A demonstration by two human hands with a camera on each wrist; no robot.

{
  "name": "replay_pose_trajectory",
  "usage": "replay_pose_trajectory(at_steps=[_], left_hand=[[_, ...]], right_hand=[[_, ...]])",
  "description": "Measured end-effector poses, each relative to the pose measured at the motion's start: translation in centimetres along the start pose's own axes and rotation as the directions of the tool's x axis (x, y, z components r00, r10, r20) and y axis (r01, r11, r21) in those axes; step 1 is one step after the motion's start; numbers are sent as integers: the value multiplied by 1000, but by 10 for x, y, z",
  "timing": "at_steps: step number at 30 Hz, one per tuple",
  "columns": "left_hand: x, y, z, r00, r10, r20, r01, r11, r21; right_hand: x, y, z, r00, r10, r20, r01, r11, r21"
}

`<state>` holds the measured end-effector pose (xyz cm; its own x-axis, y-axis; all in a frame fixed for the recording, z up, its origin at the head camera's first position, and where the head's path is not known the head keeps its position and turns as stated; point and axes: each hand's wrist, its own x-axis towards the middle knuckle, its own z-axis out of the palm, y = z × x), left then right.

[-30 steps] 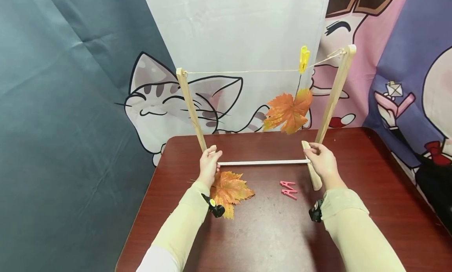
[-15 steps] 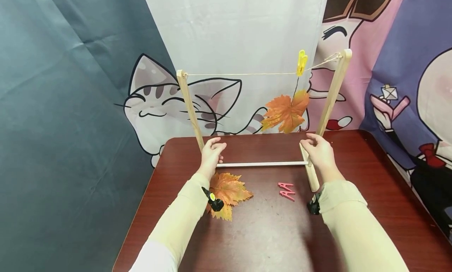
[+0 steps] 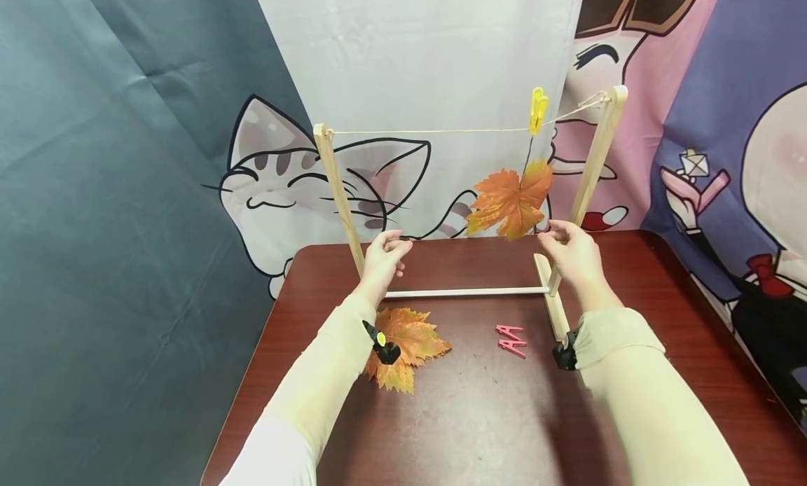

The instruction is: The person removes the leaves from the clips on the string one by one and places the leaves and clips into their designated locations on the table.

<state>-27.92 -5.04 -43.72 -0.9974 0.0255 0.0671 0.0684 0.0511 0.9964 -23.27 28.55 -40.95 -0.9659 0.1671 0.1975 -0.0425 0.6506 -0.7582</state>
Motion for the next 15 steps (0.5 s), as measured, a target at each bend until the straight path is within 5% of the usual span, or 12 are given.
replay_pose_trajectory(at_steps=[8,15], left_hand=[[2,9,1,999,-8,48,7,999,32],[5,23,4,984,3,180,-12,999,50]], right_hand=[[4,-6,-12,997,-68,-32,67,997,-50],[9,-17,-17,993,-103,-57,102,995,-17]])
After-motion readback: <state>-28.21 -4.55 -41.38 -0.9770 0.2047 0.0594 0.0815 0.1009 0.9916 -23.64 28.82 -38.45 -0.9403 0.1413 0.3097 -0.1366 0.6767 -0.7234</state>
